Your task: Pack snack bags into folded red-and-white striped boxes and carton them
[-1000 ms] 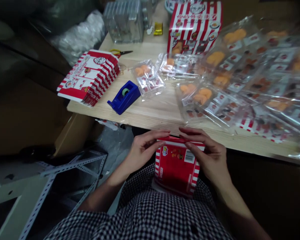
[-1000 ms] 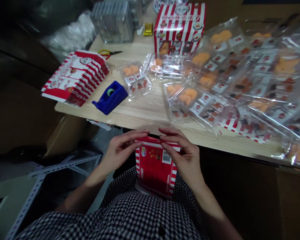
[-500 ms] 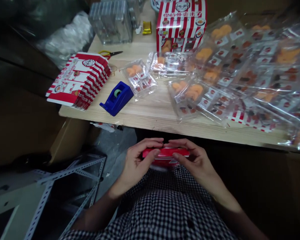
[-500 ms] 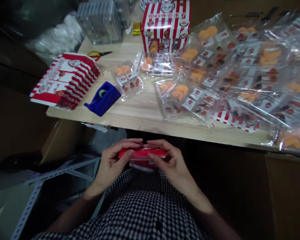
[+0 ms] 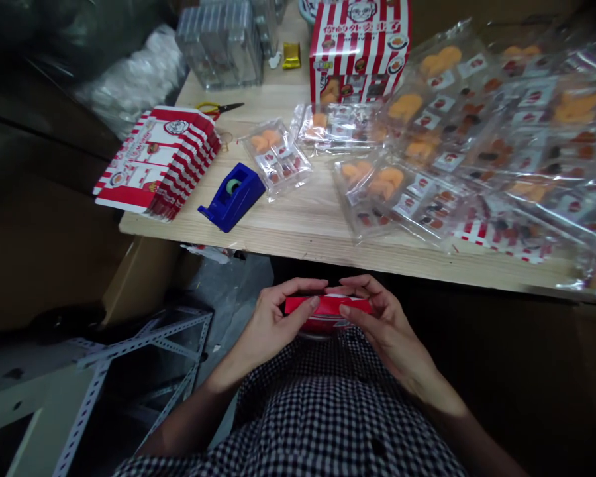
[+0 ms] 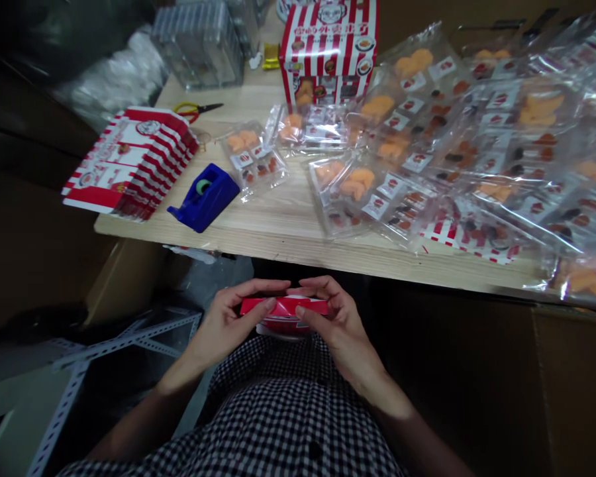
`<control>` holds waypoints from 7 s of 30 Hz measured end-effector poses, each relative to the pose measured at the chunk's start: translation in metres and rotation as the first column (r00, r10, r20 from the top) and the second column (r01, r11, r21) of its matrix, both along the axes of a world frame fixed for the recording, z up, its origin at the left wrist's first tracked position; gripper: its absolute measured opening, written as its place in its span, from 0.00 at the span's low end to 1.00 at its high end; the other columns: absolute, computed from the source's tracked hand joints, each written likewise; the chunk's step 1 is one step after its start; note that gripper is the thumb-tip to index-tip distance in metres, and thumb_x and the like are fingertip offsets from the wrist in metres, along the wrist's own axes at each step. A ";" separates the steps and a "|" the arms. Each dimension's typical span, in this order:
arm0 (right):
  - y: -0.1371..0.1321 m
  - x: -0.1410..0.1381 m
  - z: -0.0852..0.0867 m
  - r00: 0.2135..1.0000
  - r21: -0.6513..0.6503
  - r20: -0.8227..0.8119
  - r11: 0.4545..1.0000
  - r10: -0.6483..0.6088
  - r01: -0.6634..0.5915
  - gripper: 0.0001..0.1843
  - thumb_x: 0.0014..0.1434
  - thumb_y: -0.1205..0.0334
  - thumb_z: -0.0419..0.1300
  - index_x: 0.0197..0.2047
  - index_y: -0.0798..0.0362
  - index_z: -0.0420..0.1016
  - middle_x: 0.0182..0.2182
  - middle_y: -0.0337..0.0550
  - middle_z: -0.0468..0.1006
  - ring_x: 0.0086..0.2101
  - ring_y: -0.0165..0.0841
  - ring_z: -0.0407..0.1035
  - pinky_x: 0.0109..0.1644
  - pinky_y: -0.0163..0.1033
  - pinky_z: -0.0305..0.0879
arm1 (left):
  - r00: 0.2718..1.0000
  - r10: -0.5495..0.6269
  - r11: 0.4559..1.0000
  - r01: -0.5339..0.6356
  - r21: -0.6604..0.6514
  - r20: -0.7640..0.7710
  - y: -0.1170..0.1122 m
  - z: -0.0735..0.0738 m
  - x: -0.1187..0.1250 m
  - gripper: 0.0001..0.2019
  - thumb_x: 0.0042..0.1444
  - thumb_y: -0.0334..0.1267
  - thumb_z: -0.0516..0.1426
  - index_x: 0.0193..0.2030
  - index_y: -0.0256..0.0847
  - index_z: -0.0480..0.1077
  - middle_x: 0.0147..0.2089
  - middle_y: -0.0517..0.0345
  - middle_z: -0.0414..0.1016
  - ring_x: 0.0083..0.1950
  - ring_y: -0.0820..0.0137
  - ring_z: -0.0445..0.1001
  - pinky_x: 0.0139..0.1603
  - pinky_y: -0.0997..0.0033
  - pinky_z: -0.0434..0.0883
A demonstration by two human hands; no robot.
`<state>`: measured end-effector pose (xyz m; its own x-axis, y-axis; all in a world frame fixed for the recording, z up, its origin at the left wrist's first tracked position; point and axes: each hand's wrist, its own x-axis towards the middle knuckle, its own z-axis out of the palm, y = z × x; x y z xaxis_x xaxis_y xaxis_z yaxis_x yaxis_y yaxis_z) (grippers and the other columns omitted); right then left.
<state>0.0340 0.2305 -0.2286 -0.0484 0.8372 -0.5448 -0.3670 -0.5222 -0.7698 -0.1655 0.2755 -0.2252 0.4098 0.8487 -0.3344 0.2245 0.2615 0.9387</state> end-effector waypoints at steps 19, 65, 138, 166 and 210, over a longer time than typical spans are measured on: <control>0.018 0.007 -0.018 0.991 0.267 -0.018 0.956 0.132 -0.123 0.19 0.64 0.59 0.65 0.57 0.41 0.71 0.57 0.42 0.75 0.55 0.36 0.72 0.61 0.45 0.70 | 0.983 -0.137 0.985 0.148 -0.086 0.119 0.042 0.000 -0.004 0.15 0.63 0.40 0.60 0.54 0.40 0.73 0.52 0.50 0.78 0.50 0.66 0.76 0.51 0.66 0.72; -0.006 -0.007 -0.010 0.969 0.363 0.163 0.902 0.186 -0.234 0.06 0.65 0.63 0.63 0.45 0.44 0.72 0.47 0.40 0.65 0.49 0.33 0.66 0.53 0.39 0.67 | 0.892 -0.240 0.468 0.453 -0.759 0.384 0.056 -0.019 -0.007 0.12 0.47 0.39 0.71 0.39 0.41 0.82 0.34 0.61 0.81 0.31 0.79 0.73 0.35 0.81 0.68; 0.041 0.042 -0.012 0.933 0.265 0.350 0.964 -0.081 -0.016 0.17 0.57 0.53 0.70 0.49 0.46 0.80 0.32 0.42 0.83 0.26 0.34 0.76 0.30 0.36 0.75 | 0.765 0.638 0.720 -0.554 0.417 -0.086 0.106 -0.051 -0.144 0.10 0.54 0.43 0.63 0.33 0.37 0.76 0.47 0.49 0.80 0.49 0.63 0.74 0.57 0.66 0.67; 0.000 -0.013 -0.033 0.711 0.754 0.622 0.497 -0.329 -0.430 0.32 0.62 0.82 0.57 0.64 0.44 0.71 0.62 0.47 0.71 0.58 0.37 0.71 0.60 0.45 0.74 | 0.718 0.635 0.772 -0.586 -0.245 0.285 -0.021 0.009 0.038 0.33 0.59 0.41 0.65 0.68 0.42 0.56 0.29 0.63 0.76 0.28 0.75 0.73 0.37 0.74 0.70; 0.008 0.076 -0.050 0.993 0.087 -0.063 0.992 0.100 -0.094 0.26 0.61 0.51 0.67 0.61 0.45 0.74 0.50 0.46 0.83 0.46 0.41 0.80 0.52 0.50 0.76 | 0.881 -0.343 0.618 0.473 0.628 -0.325 0.167 -0.012 0.083 0.27 0.62 0.42 0.61 0.68 0.51 0.65 0.66 0.45 0.71 0.66 0.54 0.69 0.66 0.47 0.65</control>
<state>0.1102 0.2381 -0.2790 -0.1658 0.8694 -0.4656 -0.3702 -0.4924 -0.7877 -0.0826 0.4424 -0.2376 0.7671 0.6204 0.1633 0.3076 -0.5791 0.7550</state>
